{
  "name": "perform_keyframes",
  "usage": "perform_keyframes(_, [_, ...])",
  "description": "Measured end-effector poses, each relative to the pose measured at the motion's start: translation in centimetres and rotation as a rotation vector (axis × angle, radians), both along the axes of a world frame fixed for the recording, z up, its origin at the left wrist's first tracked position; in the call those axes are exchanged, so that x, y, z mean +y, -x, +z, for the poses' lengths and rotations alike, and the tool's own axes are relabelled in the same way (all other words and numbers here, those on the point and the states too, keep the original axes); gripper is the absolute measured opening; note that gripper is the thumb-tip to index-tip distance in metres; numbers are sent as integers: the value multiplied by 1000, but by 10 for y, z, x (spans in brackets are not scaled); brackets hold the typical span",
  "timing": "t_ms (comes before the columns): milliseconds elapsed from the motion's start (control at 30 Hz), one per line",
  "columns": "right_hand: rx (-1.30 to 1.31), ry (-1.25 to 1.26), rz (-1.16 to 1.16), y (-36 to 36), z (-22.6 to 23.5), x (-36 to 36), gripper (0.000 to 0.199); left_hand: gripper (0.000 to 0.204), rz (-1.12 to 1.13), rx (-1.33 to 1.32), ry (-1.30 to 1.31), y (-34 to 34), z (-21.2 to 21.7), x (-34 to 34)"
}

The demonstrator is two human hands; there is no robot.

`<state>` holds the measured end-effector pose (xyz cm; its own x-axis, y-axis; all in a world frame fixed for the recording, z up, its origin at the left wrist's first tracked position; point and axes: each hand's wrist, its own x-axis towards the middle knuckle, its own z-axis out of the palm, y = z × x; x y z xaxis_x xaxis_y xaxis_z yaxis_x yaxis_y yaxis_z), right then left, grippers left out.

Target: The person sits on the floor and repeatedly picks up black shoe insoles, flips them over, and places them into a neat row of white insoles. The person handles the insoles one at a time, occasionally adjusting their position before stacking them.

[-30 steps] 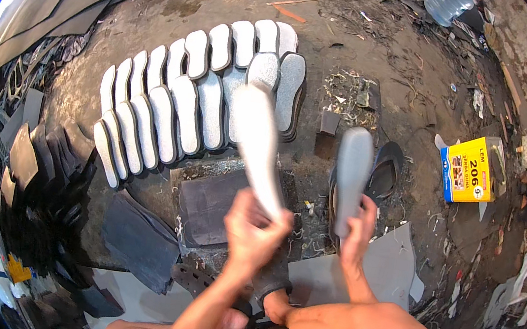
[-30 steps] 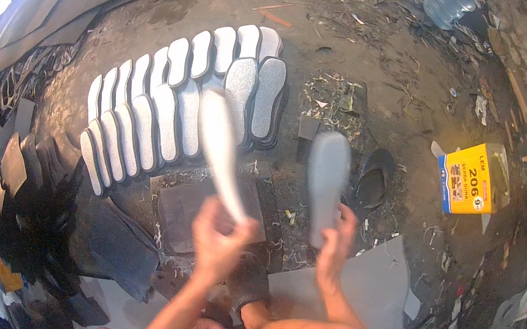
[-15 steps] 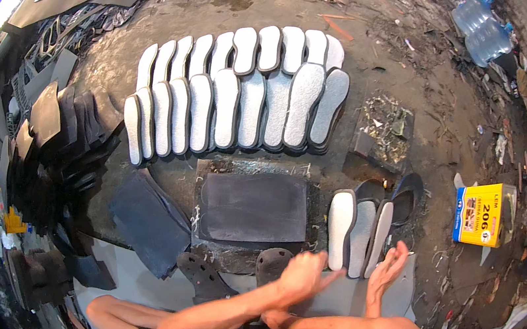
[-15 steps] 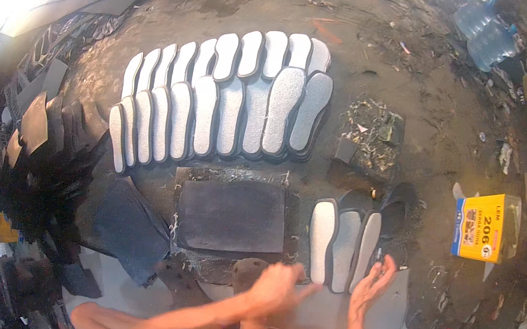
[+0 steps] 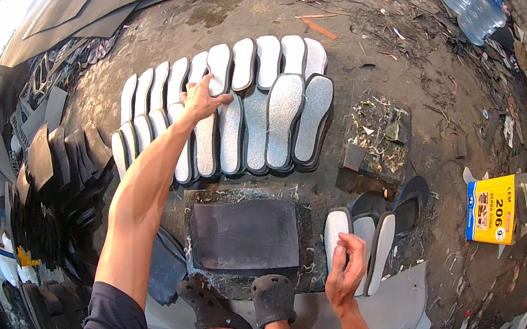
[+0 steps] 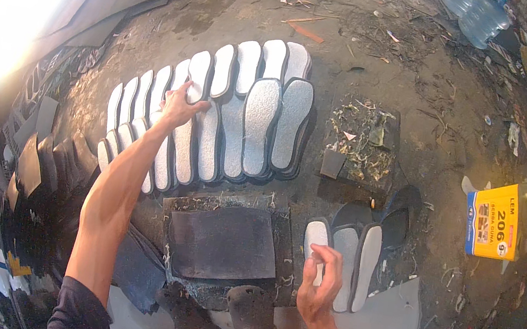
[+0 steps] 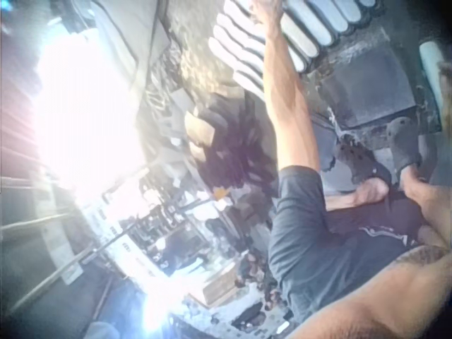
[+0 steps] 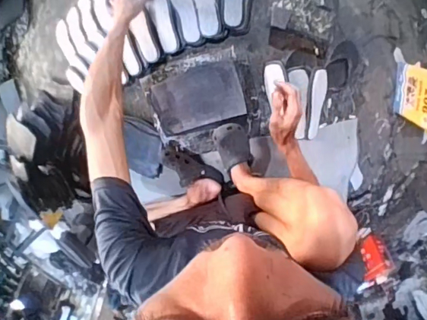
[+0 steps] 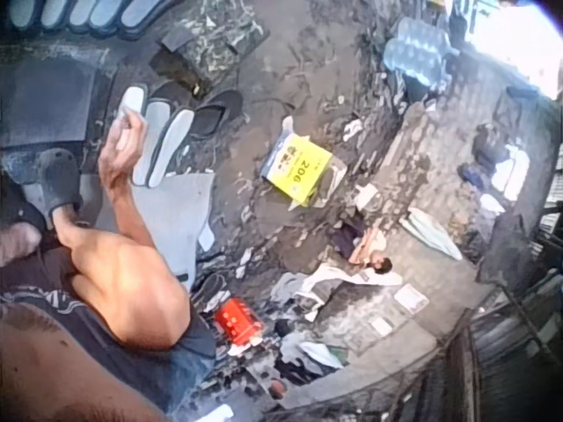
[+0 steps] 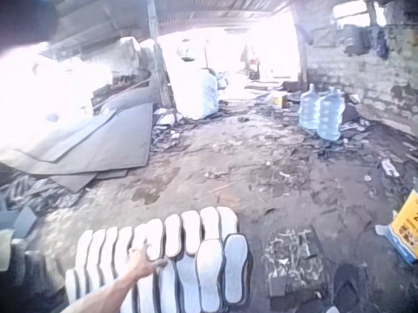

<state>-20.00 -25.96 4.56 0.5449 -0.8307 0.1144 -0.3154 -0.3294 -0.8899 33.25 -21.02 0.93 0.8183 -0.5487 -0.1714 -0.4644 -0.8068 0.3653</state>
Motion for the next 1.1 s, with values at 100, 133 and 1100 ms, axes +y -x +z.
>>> perform_keyframes(100, [15, -55, -15, 5, 2, 2, 30, 101, -102, -42, 51, -19, 0, 3])
perform_keyframes(133, [5, -87, -16, 7, 0, 4, 30, 91, -115, 6, 161, -33, -3, 15])
perform_keyframes(1100, [-354, -959, -28, 36, 23, -41, 44, 58, -15, -136, 377, 258, -2, 216])
